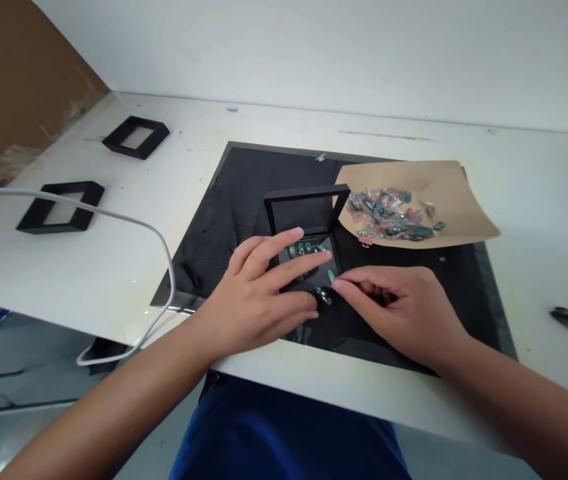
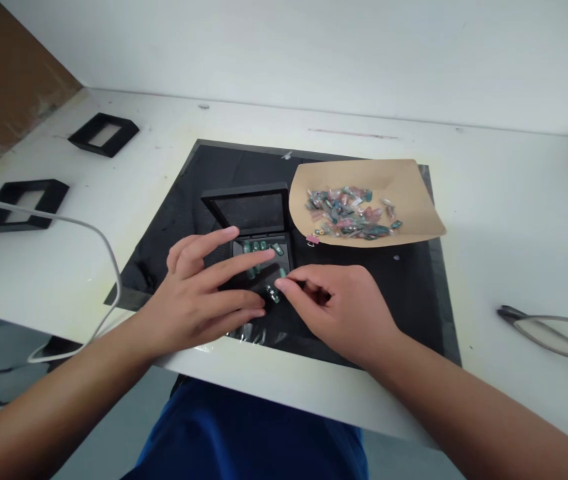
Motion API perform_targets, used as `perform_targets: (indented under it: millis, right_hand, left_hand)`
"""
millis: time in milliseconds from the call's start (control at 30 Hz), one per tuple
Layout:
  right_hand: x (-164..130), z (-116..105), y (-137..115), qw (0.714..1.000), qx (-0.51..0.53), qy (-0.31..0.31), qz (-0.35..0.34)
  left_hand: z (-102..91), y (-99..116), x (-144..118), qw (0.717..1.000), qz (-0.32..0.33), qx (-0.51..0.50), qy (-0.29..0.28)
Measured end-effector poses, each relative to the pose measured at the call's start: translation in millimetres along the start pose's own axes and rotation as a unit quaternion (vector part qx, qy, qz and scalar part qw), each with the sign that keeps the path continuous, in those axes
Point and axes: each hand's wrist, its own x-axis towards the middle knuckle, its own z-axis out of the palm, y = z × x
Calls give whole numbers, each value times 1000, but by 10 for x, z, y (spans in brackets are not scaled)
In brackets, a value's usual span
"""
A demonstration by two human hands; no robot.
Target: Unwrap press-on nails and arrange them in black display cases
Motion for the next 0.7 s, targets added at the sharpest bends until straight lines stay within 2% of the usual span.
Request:
perform_targets:
  millis: [267, 367, 433, 567, 700]
  right_hand:
    - [1, 37, 61, 996, 37, -19, -80]
    - [9, 100, 69, 991, 30, -13, -129]
    - [21, 126, 68, 989, 22, -2, -146]
    - [60, 136, 53, 995, 3, 1, -101]
    - [89, 158, 20, 999, -14, 10, -32]
  left_hand:
    - [3, 4, -27, 1000, -8, -15, 15]
    - [-37, -28, -15, 995, -48, -61, 58]
    - [-59, -68, -1, 986, -72, -126, 86]
    - [-54, -120, 9, 970, -86, -211, 86]
    - [-9, -91, -9, 977, -92, -185, 50]
